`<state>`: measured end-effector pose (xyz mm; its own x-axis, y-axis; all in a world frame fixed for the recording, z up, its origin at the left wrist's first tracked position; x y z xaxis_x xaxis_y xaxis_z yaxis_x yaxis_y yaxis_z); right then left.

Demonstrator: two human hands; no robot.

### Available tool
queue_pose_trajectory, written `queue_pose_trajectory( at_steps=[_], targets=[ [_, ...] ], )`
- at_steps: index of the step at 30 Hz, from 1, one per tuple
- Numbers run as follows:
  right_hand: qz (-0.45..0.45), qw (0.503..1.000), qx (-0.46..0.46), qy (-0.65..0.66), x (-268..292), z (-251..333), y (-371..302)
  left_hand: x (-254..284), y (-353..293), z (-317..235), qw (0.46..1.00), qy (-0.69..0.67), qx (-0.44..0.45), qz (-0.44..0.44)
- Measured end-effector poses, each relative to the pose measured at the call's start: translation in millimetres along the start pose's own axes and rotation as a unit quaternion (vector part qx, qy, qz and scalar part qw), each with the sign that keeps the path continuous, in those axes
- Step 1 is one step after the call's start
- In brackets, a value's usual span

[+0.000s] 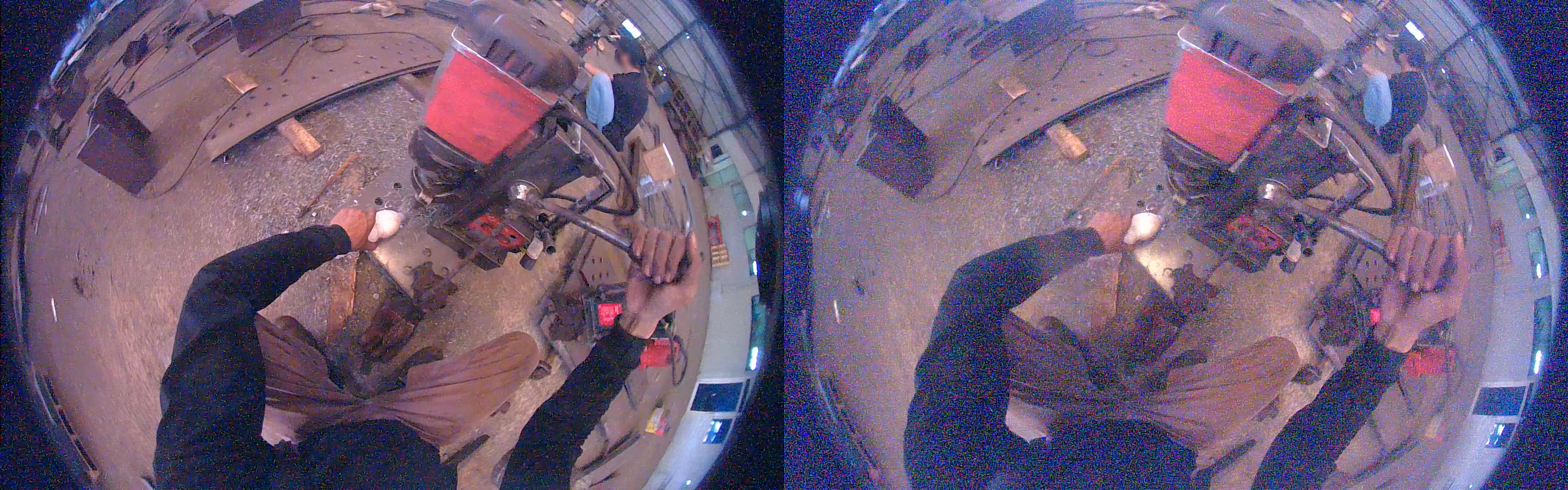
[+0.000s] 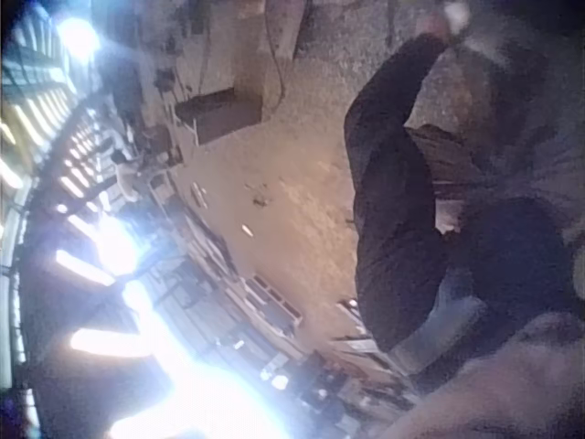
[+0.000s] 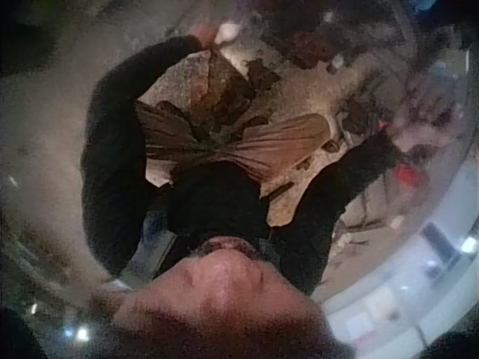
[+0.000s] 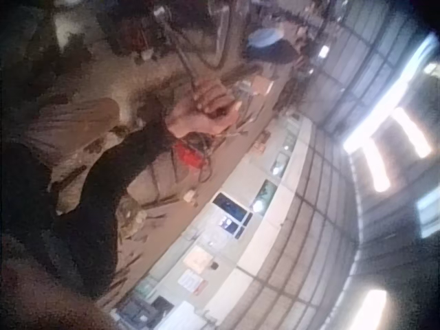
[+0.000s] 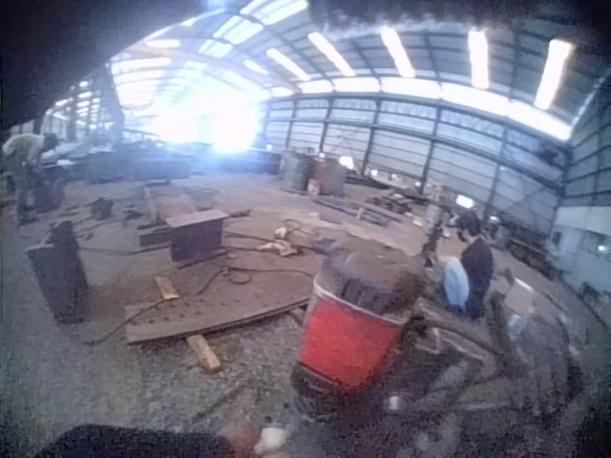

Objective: The person operates a red drill press to drill holes into a flat metal plate. They apply a white liquid from a bottle onto the workpiece and use the machine's lever to lower the drill bit, creating holes in the metal.

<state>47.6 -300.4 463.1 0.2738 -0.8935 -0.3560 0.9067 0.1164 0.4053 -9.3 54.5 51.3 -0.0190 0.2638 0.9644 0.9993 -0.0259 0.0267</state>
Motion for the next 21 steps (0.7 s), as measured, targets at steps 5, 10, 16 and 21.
queue_pose_trajectory(
  at_steps=[5,10,16,21],
  targets=[
    [0.036,0.998,-0.015,0.057,24.8,-1.7,-1.9,5.0,0.1,-0.2,1.0,-0.006,0.004,0.019],
    [0.019,0.997,0.03,0.07,35.8,-10.5,-12.5,10.5,-13.6,34.8,0.998,0.033,-0.044,0.016],
    [-0.117,0.975,0.041,0.185,111.0,-57.0,-47.6,37.3,-36.1,76.0,0.994,0.089,0.054,0.034],
    [-0.056,0.976,0.063,0.201,125.8,-60.5,-53.5,84.6,-35.8,66.6,0.994,0.101,0.041,-0.004]
  ],
)
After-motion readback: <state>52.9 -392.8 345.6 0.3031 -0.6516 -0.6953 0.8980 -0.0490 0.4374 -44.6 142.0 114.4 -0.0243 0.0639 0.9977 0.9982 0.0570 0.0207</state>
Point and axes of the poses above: each hand's wrist, its own y-axis towards the middle knuckle, its own x-axis out of the back of the hand, z = x × y, the point moved 4 cm from there along y, towards the middle knuckle, and after that the axes turned 9 degrees about -z, right-handed, at the moved point
